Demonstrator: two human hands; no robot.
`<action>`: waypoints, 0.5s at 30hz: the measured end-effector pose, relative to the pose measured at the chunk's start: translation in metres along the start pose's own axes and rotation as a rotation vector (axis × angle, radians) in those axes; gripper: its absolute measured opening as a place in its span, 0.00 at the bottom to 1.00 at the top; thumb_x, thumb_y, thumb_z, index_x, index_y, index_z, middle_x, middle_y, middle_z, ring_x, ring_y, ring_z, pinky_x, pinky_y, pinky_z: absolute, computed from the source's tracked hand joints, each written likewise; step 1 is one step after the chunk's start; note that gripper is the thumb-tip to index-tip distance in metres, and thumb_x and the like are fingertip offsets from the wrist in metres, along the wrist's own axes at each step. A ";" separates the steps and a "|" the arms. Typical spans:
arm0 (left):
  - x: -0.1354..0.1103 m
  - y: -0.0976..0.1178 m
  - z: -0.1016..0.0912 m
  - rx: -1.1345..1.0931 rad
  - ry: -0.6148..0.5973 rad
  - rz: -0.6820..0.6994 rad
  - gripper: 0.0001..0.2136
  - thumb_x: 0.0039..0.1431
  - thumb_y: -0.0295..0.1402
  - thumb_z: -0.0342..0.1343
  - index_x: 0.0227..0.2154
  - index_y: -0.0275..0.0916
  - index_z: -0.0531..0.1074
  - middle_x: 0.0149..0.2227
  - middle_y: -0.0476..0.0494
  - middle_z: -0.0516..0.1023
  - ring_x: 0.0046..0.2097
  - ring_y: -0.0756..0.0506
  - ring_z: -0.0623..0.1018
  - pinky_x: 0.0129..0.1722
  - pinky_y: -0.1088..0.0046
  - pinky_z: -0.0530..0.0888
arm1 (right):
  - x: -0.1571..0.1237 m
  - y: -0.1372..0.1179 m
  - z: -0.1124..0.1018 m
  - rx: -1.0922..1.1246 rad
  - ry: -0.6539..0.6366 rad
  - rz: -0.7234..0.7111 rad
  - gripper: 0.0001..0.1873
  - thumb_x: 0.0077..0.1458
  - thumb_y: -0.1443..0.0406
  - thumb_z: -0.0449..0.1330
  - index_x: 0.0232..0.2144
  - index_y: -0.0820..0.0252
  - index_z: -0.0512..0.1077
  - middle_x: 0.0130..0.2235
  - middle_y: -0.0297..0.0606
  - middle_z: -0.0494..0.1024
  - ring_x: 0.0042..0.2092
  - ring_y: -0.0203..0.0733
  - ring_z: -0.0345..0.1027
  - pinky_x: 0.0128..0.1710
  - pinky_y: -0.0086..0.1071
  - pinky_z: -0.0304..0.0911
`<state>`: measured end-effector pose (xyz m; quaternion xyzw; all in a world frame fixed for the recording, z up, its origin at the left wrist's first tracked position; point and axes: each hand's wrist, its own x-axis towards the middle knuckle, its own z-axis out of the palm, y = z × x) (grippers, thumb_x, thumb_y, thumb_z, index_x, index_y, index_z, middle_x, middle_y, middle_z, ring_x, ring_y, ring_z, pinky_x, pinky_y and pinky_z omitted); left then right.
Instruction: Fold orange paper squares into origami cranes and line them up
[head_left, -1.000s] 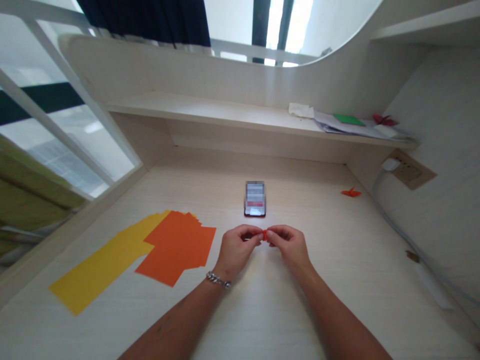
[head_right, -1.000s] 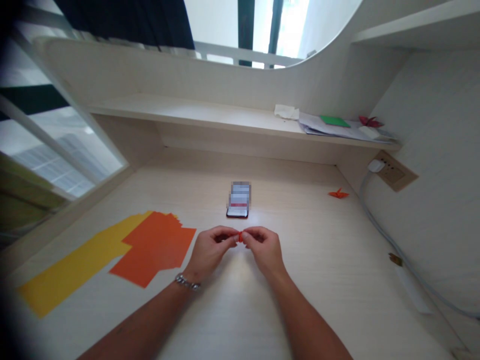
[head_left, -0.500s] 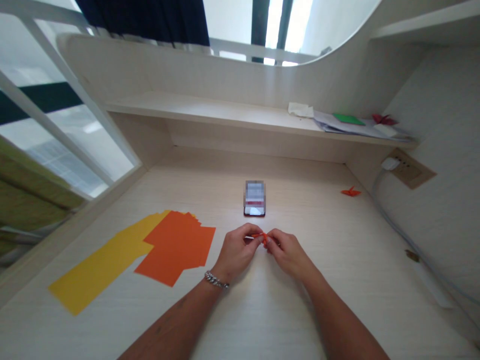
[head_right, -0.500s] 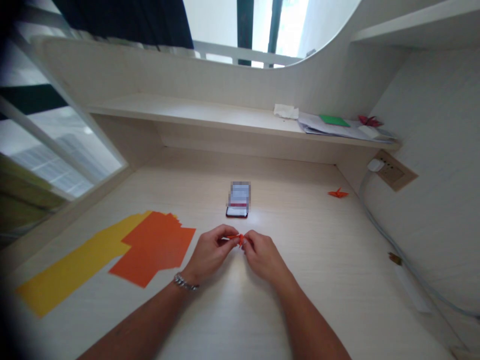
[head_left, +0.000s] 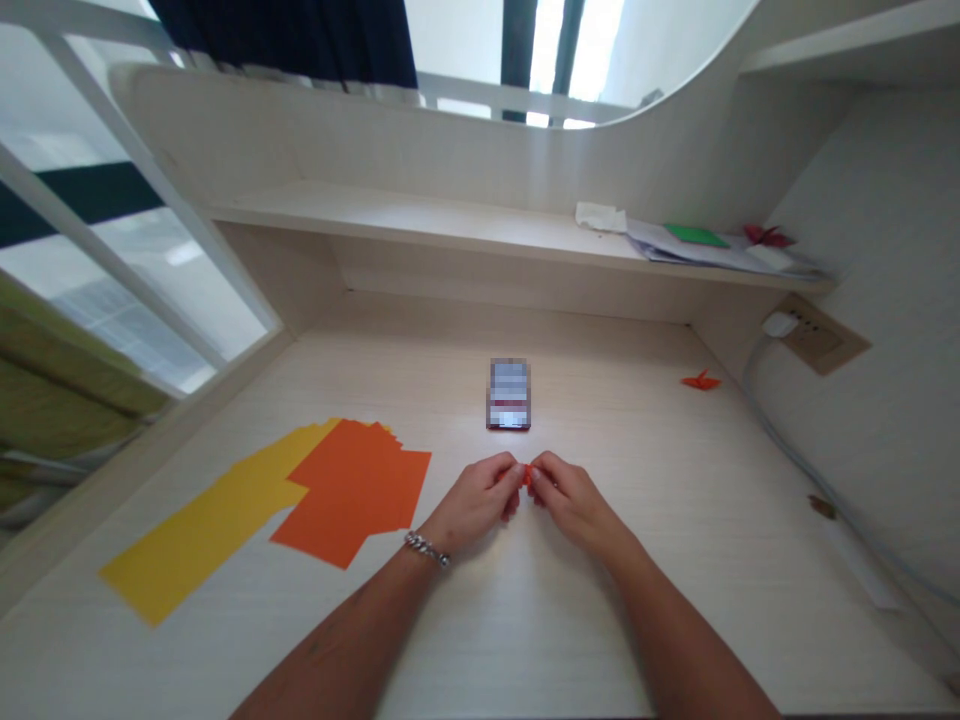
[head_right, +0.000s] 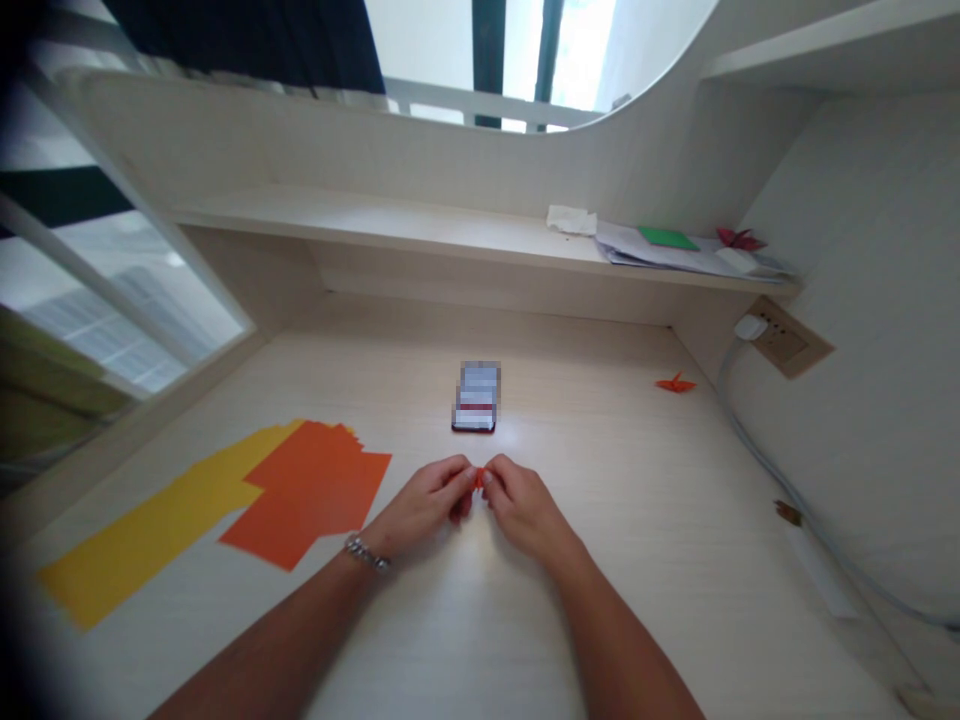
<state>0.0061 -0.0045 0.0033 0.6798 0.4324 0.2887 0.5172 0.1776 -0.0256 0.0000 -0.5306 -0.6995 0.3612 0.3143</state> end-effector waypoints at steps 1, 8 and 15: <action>0.000 0.001 0.000 0.002 -0.004 0.004 0.16 0.61 0.42 0.45 0.23 0.38 0.66 0.20 0.50 0.71 0.24 0.49 0.69 0.26 0.74 0.64 | 0.001 0.003 0.001 0.062 -0.002 0.026 0.13 0.62 0.60 0.48 0.28 0.59 0.66 0.26 0.31 0.71 0.29 0.35 0.64 0.30 0.28 0.54; 0.001 0.003 0.000 -0.108 -0.024 -0.003 0.16 0.61 0.43 0.47 0.23 0.37 0.65 0.20 0.51 0.68 0.23 0.51 0.67 0.25 0.75 0.62 | 0.009 0.013 0.012 0.532 -0.004 0.124 0.17 0.56 0.52 0.55 0.26 0.59 0.64 0.22 0.29 0.68 0.22 0.32 0.60 0.23 0.27 0.55; 0.003 0.002 0.004 -0.613 -0.086 -0.076 0.14 0.59 0.42 0.52 0.26 0.37 0.64 0.21 0.52 0.65 0.21 0.54 0.64 0.21 0.79 0.58 | 0.005 -0.007 0.010 1.106 -0.038 0.268 0.14 0.51 0.57 0.62 0.27 0.60 0.65 0.21 0.28 0.67 0.19 0.29 0.56 0.19 0.24 0.50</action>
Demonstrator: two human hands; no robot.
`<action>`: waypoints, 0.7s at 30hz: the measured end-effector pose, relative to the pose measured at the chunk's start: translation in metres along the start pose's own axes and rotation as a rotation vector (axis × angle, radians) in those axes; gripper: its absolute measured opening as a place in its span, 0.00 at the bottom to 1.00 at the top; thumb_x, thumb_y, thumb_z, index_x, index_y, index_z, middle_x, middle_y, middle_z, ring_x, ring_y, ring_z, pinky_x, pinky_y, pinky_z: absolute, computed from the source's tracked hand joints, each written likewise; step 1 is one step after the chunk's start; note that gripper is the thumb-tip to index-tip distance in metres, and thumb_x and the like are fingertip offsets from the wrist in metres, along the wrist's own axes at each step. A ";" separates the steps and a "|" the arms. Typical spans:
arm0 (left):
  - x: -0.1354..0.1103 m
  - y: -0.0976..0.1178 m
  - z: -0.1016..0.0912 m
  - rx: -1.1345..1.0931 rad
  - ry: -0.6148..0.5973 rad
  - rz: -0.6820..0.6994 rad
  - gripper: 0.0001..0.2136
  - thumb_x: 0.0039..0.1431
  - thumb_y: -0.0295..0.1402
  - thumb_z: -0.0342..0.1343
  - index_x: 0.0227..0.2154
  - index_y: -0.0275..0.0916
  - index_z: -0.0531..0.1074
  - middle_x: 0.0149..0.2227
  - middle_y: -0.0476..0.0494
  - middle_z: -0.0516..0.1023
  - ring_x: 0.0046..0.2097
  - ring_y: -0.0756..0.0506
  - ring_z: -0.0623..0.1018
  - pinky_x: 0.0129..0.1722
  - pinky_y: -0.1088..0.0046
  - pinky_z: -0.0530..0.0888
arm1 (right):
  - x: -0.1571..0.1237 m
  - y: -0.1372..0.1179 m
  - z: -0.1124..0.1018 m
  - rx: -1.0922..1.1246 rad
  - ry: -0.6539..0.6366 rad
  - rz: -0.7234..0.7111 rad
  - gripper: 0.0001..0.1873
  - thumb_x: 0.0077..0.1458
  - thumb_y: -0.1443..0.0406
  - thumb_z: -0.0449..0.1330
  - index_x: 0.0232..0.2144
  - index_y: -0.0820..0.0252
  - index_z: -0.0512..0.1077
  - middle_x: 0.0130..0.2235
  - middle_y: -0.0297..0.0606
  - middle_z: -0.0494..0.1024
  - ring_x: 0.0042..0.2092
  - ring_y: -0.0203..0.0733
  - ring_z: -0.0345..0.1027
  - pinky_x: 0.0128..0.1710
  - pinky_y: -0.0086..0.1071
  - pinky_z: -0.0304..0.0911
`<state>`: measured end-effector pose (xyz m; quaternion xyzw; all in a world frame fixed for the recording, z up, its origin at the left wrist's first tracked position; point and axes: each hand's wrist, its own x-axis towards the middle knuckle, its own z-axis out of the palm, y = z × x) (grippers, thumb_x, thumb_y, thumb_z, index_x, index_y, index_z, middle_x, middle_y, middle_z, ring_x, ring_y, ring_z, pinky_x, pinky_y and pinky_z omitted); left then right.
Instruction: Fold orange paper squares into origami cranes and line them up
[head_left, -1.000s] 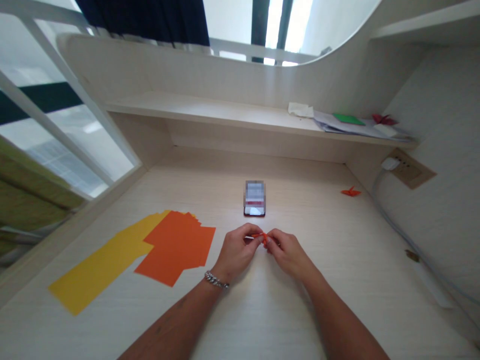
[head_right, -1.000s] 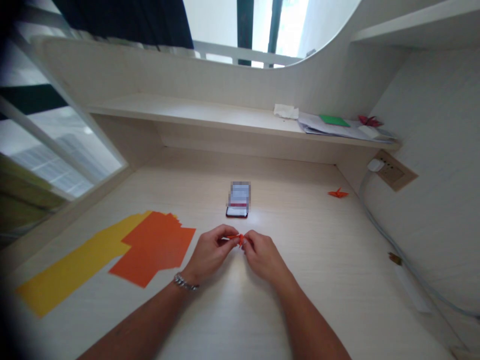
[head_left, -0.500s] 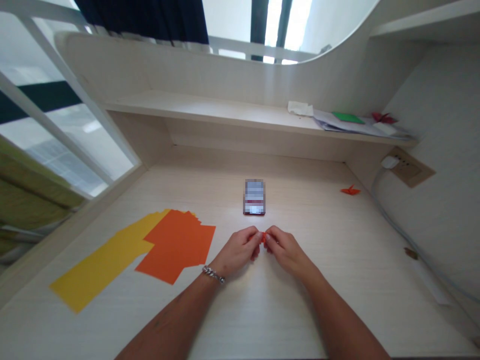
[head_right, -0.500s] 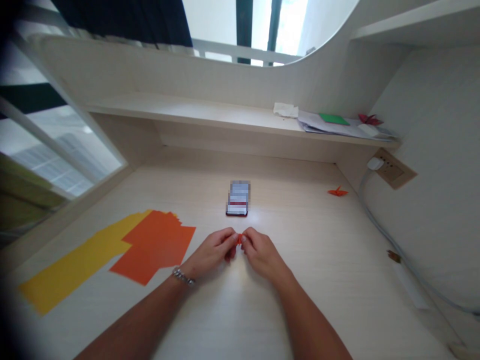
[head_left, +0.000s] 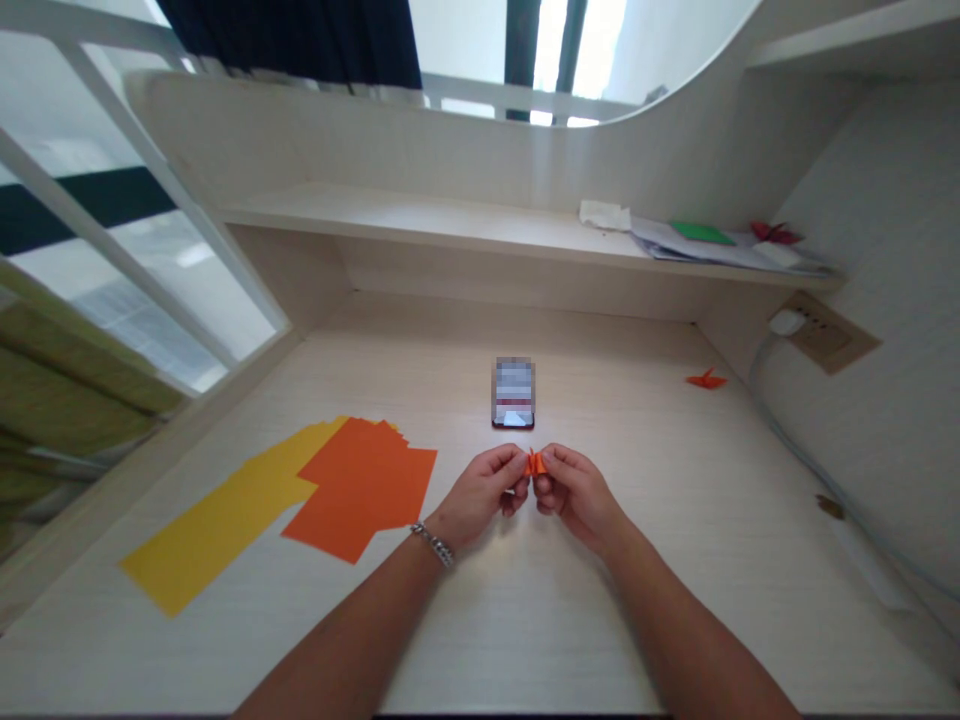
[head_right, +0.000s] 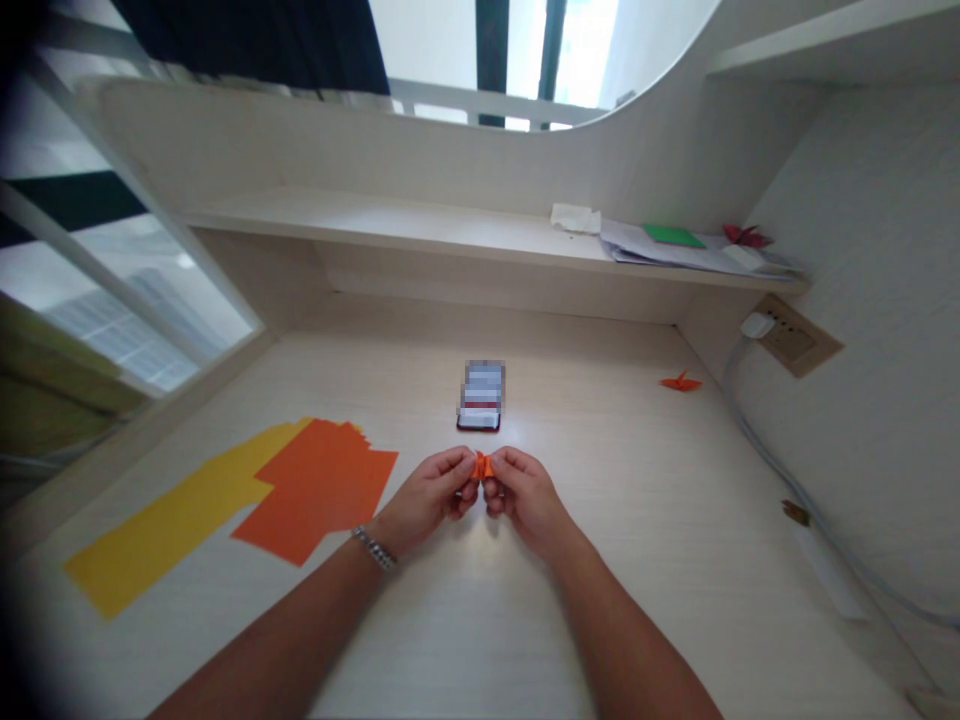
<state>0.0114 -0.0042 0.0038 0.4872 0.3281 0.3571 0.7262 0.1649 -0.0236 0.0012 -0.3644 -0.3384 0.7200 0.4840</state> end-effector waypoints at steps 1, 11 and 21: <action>0.000 -0.001 0.001 -0.072 -0.003 -0.006 0.14 0.59 0.42 0.52 0.26 0.37 0.64 0.21 0.52 0.65 0.21 0.55 0.64 0.21 0.79 0.58 | -0.001 -0.001 0.002 0.060 -0.008 0.006 0.14 0.51 0.57 0.62 0.26 0.61 0.65 0.21 0.28 0.67 0.19 0.28 0.56 0.18 0.24 0.49; 0.000 -0.007 0.009 -0.419 0.016 0.008 0.14 0.56 0.42 0.57 0.27 0.36 0.64 0.22 0.53 0.63 0.21 0.56 0.63 0.21 0.81 0.59 | -0.002 0.003 0.008 0.281 -0.001 -0.029 0.11 0.52 0.61 0.63 0.25 0.61 0.65 0.20 0.27 0.64 0.18 0.26 0.49 0.17 0.21 0.45; -0.001 -0.011 0.009 -0.469 -0.007 0.028 0.15 0.53 0.43 0.60 0.26 0.37 0.63 0.23 0.53 0.65 0.20 0.56 0.62 0.20 0.79 0.58 | -0.002 0.003 0.010 0.316 -0.038 -0.045 0.11 0.53 0.61 0.62 0.26 0.63 0.68 0.19 0.28 0.65 0.18 0.26 0.53 0.18 0.21 0.50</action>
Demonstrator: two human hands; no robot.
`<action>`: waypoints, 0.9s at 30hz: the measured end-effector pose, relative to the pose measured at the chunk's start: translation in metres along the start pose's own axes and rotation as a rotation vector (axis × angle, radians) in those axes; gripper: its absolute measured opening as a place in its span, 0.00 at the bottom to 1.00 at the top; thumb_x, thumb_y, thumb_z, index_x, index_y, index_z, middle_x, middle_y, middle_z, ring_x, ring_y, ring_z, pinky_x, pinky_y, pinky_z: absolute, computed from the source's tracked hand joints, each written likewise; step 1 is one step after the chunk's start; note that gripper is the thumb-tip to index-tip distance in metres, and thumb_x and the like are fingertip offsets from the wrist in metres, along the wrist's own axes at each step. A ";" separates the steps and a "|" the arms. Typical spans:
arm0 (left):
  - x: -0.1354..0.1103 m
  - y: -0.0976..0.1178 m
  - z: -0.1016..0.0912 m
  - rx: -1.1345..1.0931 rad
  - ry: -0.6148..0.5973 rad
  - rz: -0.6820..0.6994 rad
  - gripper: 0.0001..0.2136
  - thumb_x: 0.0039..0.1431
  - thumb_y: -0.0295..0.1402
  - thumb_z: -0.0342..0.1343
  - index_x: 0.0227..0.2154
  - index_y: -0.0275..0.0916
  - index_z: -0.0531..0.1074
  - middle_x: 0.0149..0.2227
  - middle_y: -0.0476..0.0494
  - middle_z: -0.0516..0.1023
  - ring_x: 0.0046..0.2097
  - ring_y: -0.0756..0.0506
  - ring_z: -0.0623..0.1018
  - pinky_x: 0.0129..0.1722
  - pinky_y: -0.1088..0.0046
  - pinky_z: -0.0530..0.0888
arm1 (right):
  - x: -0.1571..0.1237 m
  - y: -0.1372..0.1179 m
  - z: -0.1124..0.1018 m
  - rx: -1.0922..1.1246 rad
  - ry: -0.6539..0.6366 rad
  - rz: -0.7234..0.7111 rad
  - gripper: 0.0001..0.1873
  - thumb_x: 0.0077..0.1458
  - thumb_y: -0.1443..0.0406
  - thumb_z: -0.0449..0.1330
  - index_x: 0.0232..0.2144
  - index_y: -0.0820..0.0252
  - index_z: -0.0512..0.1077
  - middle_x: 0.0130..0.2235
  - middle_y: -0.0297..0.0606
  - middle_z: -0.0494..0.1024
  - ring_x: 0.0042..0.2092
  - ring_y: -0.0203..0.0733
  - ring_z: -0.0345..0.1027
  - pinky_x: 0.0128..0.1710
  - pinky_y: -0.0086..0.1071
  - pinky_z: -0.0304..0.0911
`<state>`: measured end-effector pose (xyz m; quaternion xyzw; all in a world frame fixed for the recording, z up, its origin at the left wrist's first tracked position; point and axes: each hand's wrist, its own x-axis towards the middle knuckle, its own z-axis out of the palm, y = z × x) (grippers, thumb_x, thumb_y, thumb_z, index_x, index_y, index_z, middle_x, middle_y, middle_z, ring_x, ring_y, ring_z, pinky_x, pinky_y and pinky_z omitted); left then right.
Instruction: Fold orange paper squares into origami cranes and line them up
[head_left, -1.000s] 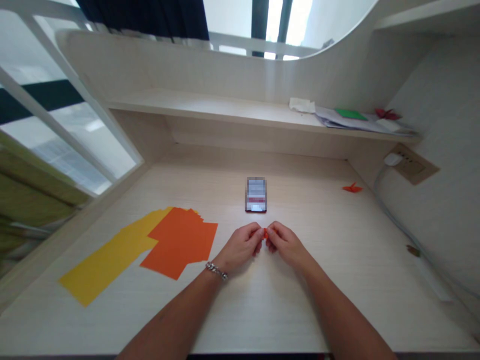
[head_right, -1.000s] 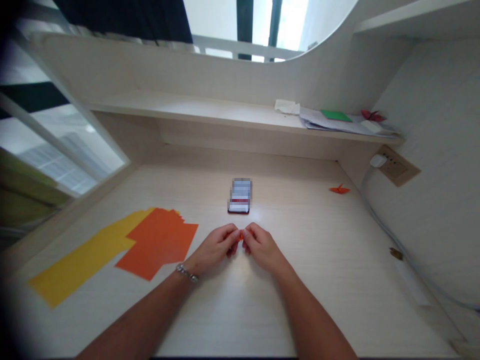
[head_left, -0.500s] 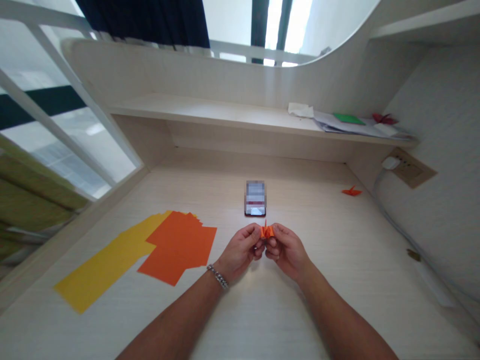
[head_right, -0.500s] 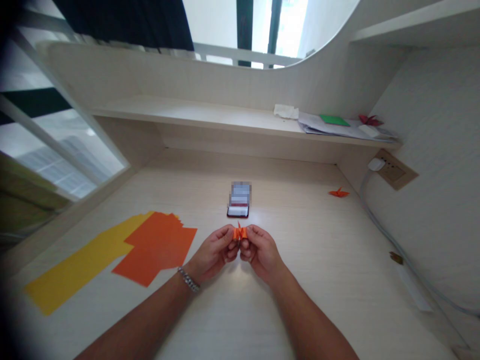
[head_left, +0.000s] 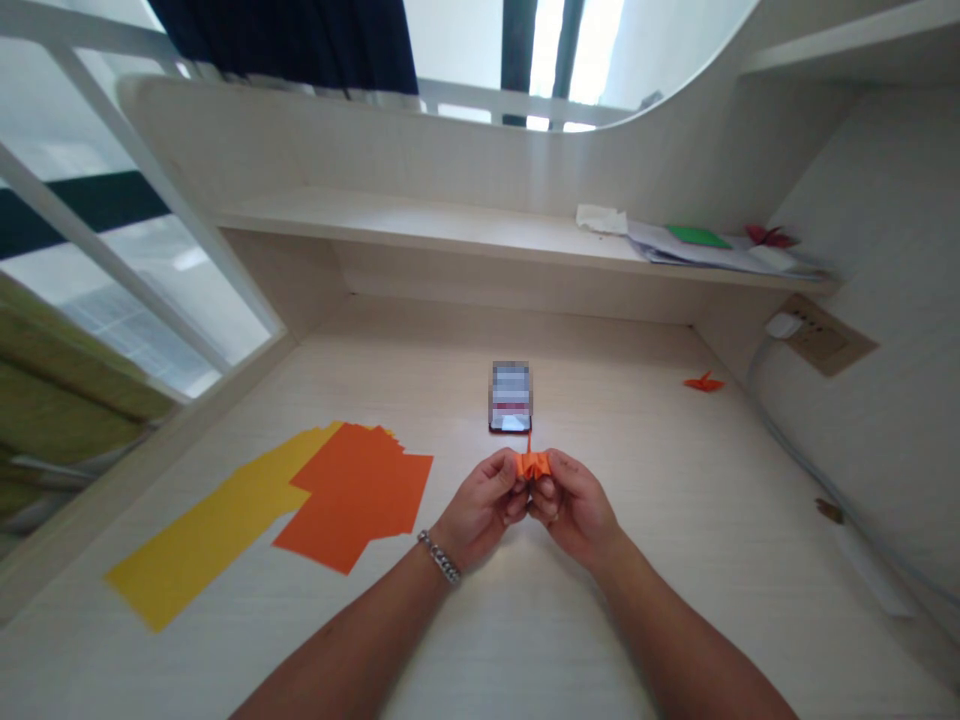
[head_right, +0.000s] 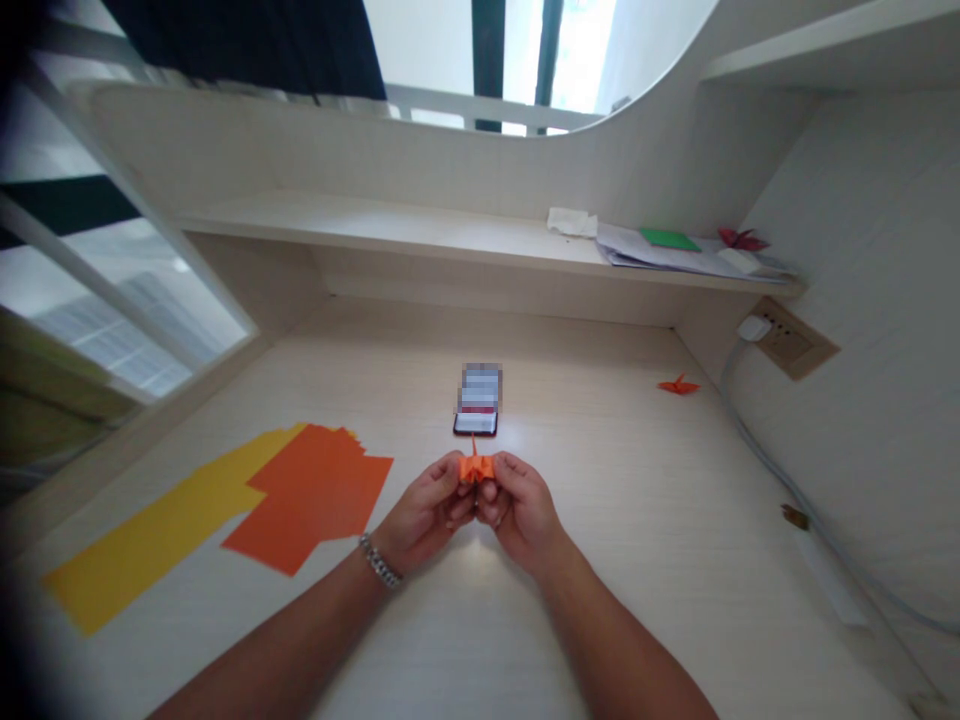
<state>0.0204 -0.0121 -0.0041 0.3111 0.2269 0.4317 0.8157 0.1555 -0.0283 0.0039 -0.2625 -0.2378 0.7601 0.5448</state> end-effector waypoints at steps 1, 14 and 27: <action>0.000 0.000 0.000 0.014 -0.003 0.004 0.16 0.53 0.44 0.60 0.26 0.37 0.63 0.22 0.53 0.65 0.20 0.56 0.62 0.20 0.79 0.57 | -0.001 -0.001 0.000 0.000 -0.010 0.006 0.11 0.53 0.61 0.61 0.25 0.63 0.68 0.19 0.28 0.66 0.18 0.27 0.54 0.18 0.21 0.51; 0.002 0.013 -0.005 0.488 0.053 0.018 0.15 0.56 0.42 0.55 0.24 0.35 0.66 0.20 0.51 0.64 0.21 0.54 0.62 0.20 0.78 0.57 | -0.001 -0.019 -0.010 -0.429 0.027 0.024 0.12 0.50 0.59 0.63 0.25 0.63 0.69 0.19 0.31 0.70 0.18 0.29 0.59 0.16 0.23 0.52; -0.001 0.002 0.002 0.000 -0.038 -0.067 0.16 0.55 0.43 0.58 0.24 0.36 0.63 0.22 0.51 0.65 0.19 0.57 0.60 0.19 0.79 0.58 | -0.001 -0.002 -0.008 0.007 -0.065 0.085 0.13 0.49 0.60 0.65 0.26 0.64 0.69 0.19 0.30 0.71 0.14 0.25 0.58 0.12 0.17 0.52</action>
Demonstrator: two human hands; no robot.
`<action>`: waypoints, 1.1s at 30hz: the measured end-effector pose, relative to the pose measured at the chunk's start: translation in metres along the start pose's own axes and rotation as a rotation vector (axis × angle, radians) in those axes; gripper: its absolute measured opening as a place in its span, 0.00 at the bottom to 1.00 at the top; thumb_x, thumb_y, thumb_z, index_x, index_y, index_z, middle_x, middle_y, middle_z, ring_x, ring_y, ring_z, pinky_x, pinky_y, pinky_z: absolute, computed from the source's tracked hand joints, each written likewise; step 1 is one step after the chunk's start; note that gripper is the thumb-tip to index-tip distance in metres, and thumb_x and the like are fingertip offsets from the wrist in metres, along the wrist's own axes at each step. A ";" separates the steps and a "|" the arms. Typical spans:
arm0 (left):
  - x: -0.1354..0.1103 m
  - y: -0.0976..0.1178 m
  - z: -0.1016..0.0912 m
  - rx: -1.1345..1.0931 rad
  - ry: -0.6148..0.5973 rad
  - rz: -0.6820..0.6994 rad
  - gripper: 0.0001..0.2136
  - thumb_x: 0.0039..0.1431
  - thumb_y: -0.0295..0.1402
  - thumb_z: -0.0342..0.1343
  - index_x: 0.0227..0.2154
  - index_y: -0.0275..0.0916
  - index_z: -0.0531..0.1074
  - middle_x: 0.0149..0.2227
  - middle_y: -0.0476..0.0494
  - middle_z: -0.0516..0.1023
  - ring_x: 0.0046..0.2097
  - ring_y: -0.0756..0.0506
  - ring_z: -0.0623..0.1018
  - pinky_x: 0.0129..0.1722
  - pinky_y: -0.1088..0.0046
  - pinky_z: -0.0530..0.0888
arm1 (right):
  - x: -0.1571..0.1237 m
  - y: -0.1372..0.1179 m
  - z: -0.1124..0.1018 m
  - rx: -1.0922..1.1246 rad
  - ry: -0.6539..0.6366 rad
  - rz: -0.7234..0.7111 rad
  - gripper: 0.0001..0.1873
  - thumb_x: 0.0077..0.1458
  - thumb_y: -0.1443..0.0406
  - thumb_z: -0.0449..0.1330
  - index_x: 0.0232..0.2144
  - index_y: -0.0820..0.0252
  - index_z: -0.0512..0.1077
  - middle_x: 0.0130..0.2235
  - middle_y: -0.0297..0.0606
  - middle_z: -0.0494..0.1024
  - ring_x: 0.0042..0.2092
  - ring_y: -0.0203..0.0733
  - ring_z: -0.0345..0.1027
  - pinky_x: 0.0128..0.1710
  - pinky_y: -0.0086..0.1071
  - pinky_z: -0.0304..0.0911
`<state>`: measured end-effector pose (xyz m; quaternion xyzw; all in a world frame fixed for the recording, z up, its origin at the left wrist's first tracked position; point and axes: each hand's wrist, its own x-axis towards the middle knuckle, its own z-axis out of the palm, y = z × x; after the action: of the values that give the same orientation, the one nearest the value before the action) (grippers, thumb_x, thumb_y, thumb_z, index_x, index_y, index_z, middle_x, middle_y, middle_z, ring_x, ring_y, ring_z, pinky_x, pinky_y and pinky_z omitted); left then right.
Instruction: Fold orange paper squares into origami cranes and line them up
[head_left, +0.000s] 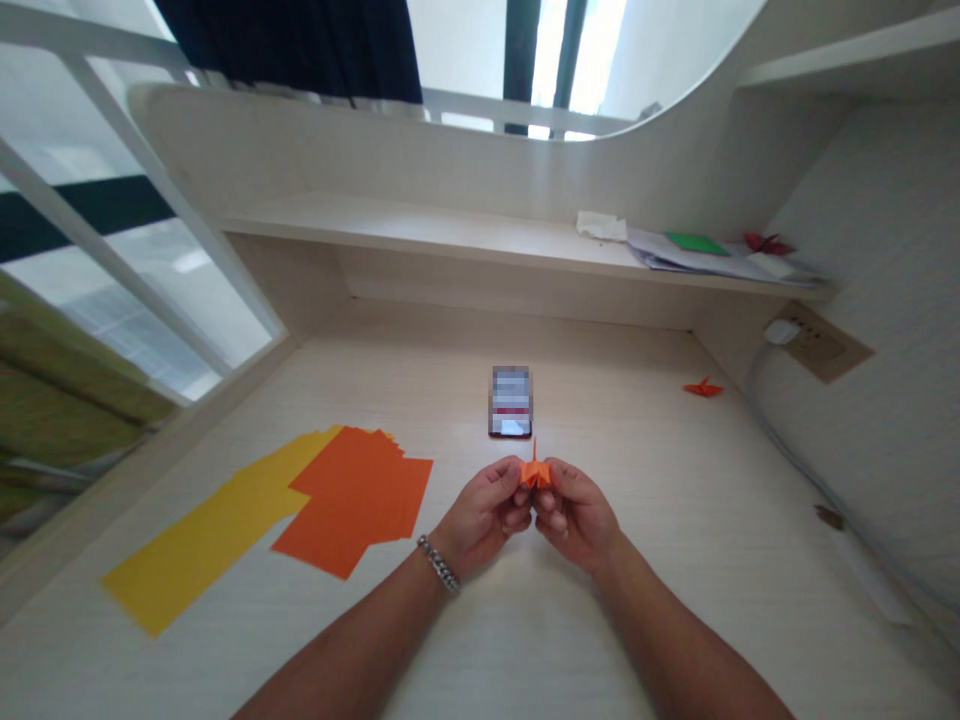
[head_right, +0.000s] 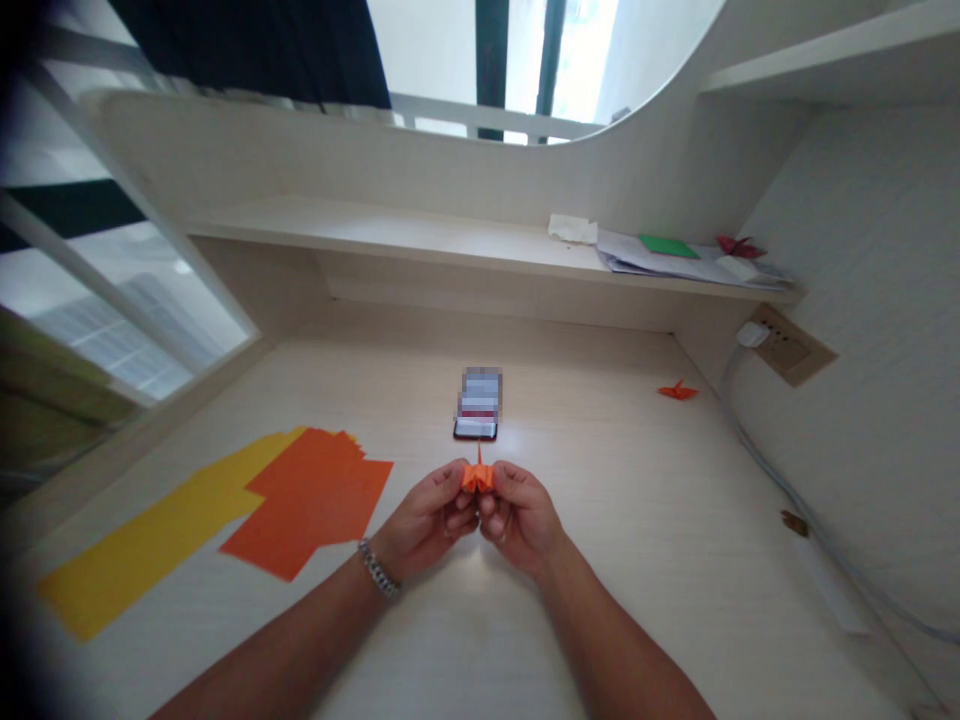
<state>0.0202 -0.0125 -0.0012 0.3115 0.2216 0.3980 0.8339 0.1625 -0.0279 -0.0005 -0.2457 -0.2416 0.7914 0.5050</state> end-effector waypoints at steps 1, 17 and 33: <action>0.000 -0.001 0.000 -0.001 0.000 0.001 0.16 0.54 0.43 0.58 0.23 0.36 0.63 0.22 0.51 0.66 0.19 0.57 0.60 0.19 0.79 0.58 | 0.000 0.001 0.000 0.009 -0.010 -0.005 0.13 0.49 0.60 0.65 0.26 0.64 0.69 0.19 0.30 0.71 0.14 0.25 0.59 0.12 0.17 0.53; -0.004 0.005 0.003 -0.107 0.014 0.033 0.13 0.55 0.39 0.59 0.26 0.36 0.64 0.22 0.53 0.63 0.21 0.56 0.63 0.21 0.79 0.59 | 0.000 -0.003 -0.004 -0.010 0.023 0.014 0.13 0.50 0.60 0.64 0.23 0.63 0.68 0.17 0.30 0.70 0.16 0.28 0.59 0.14 0.20 0.52; -0.001 0.004 0.001 -0.060 0.076 0.035 0.10 0.59 0.36 0.55 0.28 0.35 0.66 0.22 0.51 0.65 0.23 0.55 0.65 0.23 0.79 0.61 | 0.007 -0.003 -0.005 0.001 0.221 -0.065 0.21 0.49 0.51 0.63 0.20 0.62 0.67 0.14 0.29 0.67 0.14 0.28 0.56 0.13 0.21 0.50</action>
<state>0.0180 -0.0112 0.0021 0.2748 0.2356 0.4305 0.8268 0.1647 -0.0196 -0.0037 -0.3233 -0.1920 0.7426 0.5543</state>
